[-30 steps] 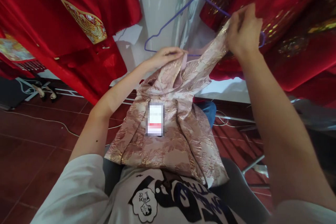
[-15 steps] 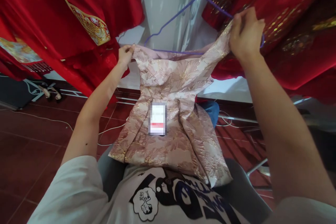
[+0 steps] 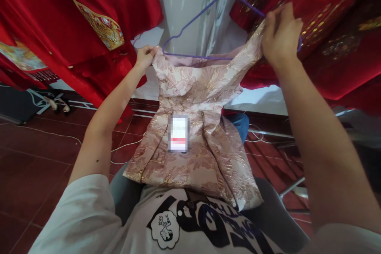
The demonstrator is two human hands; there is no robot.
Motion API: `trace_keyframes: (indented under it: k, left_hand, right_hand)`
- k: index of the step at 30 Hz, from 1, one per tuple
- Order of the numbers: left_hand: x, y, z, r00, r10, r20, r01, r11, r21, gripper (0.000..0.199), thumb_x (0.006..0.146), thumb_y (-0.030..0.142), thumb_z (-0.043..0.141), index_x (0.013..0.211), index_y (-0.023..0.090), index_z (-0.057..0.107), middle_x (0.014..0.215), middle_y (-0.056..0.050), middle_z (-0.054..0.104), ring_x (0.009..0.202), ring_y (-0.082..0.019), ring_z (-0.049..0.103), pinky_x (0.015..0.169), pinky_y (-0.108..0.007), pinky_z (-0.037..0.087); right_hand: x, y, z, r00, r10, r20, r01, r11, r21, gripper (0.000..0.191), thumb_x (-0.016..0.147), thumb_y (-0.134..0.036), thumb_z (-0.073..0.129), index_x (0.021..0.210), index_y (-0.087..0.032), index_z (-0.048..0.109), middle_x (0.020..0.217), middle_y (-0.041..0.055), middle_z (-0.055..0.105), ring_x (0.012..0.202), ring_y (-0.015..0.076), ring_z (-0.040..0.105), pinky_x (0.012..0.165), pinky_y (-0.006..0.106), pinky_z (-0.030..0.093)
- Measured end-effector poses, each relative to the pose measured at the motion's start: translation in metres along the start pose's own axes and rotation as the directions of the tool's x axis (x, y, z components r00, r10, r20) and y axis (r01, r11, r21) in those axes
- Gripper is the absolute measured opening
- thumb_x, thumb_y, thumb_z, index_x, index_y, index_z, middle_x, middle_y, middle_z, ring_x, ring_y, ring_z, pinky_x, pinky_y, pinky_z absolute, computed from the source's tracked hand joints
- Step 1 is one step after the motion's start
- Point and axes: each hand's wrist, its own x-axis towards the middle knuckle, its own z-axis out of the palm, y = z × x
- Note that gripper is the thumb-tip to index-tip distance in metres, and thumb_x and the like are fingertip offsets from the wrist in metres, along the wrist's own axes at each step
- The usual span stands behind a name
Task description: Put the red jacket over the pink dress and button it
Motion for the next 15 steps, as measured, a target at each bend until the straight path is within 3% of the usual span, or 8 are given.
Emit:
trace_keyframes:
  k: [3, 9, 12, 15]
  left_hand:
    - [0.005, 0.004, 0.001, 0.998, 0.06, -0.005, -0.06, 0.998, -0.006, 0.017, 0.11, 0.02, 0.059, 0.094, 0.024, 0.064, 0.093, 0.011, 0.074, 0.094, -0.008, 0.051, 0.094, -0.02, 0.045]
    - [0.01, 0.008, 0.0, 0.997, -0.051, 0.049, 0.056, 0.994, -0.095, 0.027, 0.11, 0.017, 0.057, 0.085, 0.025, 0.065, 0.078, 0.005, 0.069, 0.08, -0.012, 0.05, 0.077, -0.025, 0.046]
    - [0.017, 0.021, 0.005, 0.989, 0.066, 0.131, -0.048, 0.989, -0.137, 0.021, 0.108, 0.024, 0.061, 0.089, 0.029, 0.069, 0.079, 0.006, 0.07, 0.077, -0.013, 0.049, 0.07, -0.026, 0.044]
    - [0.027, 0.045, 0.012, 0.952, 0.232, 0.199, -0.204, 0.967, -0.154, 0.018, 0.104, 0.026, 0.069, 0.087, 0.029, 0.072, 0.084, 0.004, 0.071, 0.076, -0.014, 0.05, 0.074, -0.029, 0.046]
  right_hand:
    - [0.0, -0.001, -0.001, 1.0, -0.004, -0.002, 0.004, 0.999, 0.047, 0.022, 0.111, -0.027, 0.038, 0.09, -0.029, 0.035, 0.121, 0.0176, 0.074, 0.119, 0.037, 0.071, 0.112, 0.055, 0.043]
    - [0.003, 0.0, -0.001, 0.999, 0.032, 0.028, -0.035, 0.993, 0.109, 0.026, 0.11, -0.028, 0.04, 0.087, -0.029, 0.029, 0.114, 0.0162, 0.072, 0.11, 0.0328, 0.071, 0.111, 0.052, 0.044]
    - [0.003, 0.001, -0.001, 0.998, 0.04, 0.048, -0.046, 0.99, 0.133, 0.027, 0.111, -0.029, 0.041, 0.086, -0.03, 0.031, 0.099, 0.0113, 0.066, 0.094, 0.0278, 0.067, 0.101, 0.045, 0.044]
    - [0.003, 0.005, 0.002, 0.997, 0.057, 0.045, -0.064, 0.984, 0.167, 0.027, 0.11, -0.03, 0.044, 0.085, -0.03, 0.033, 0.092, 0.0086, 0.062, 0.088, 0.026, 0.061, 0.095, 0.043, 0.042]
